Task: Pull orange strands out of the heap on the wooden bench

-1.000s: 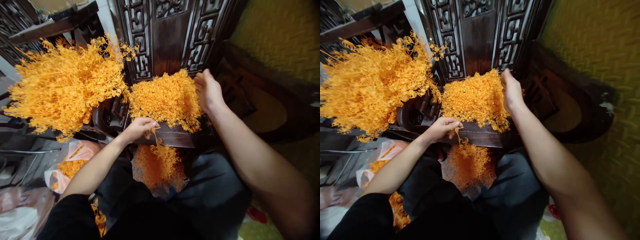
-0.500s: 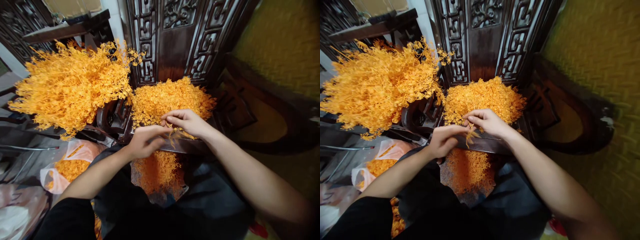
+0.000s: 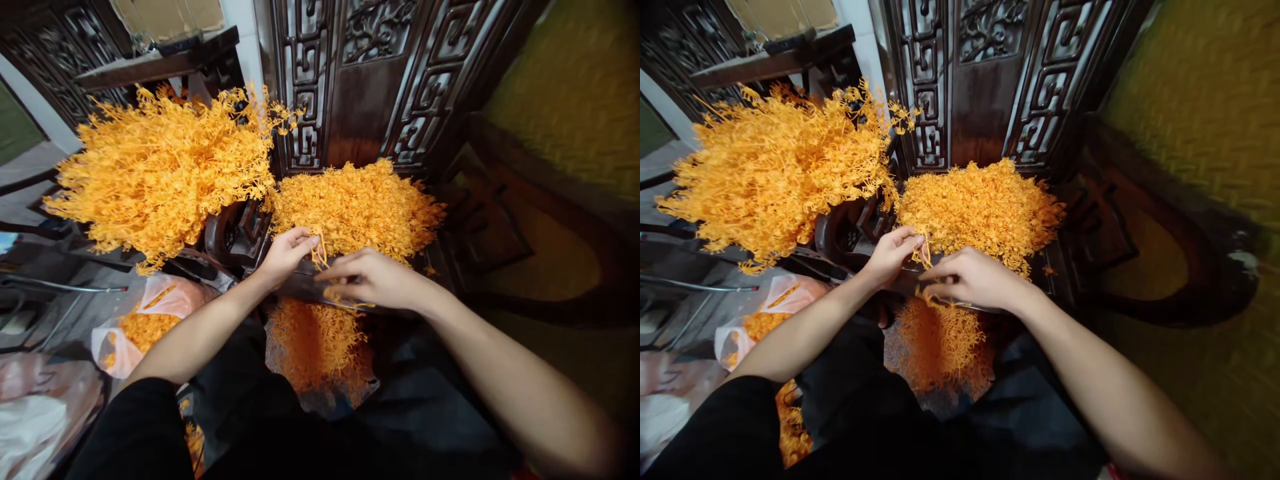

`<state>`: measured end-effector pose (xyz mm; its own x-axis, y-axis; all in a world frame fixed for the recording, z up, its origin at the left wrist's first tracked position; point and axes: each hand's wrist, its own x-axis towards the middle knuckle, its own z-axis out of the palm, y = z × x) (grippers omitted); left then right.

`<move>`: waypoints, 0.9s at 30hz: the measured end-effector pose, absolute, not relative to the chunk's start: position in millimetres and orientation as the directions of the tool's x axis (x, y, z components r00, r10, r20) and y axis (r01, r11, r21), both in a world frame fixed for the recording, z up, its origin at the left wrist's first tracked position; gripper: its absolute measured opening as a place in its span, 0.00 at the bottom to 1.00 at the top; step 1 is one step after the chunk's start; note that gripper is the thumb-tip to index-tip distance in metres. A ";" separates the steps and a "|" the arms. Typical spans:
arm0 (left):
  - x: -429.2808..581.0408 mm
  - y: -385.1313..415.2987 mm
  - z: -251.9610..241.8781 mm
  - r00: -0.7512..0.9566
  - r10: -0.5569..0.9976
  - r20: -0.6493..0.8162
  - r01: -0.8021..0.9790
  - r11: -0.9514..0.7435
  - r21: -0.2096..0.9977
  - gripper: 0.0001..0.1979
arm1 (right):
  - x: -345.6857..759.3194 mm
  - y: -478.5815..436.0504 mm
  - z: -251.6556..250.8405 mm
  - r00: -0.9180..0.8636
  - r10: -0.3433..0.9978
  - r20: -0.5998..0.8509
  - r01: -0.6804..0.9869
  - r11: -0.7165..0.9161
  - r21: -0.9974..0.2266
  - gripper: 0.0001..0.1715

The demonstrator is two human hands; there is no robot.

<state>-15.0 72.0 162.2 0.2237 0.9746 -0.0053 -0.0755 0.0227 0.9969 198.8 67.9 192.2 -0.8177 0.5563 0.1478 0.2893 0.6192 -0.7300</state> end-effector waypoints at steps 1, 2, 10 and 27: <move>-15.4 72.5 161.3 0.213 0.977 0.018 -0.092 0.002 0.996 0.20 | 200.7 70.3 192.8 -0.754 0.627 0.197 0.307 0.601 -0.738 0.14; -15.7 72.7 160.7 0.217 0.976 0.034 -0.110 -0.010 0.994 0.21 | 202.0 72.4 192.7 -0.655 0.713 0.252 0.331 0.569 -0.753 0.15; -10.6 63.9 162.1 0.346 0.938 0.022 -0.142 0.030 0.989 0.18 | 191.0 77.6 176.8 -0.347 0.863 0.367 0.292 0.472 -0.832 0.14; -25.4 46.2 178.8 0.407 0.886 -0.220 -0.052 0.263 0.963 0.24 | 217.0 114.4 178.0 0.309 0.857 0.412 -0.044 0.446 -0.894 0.08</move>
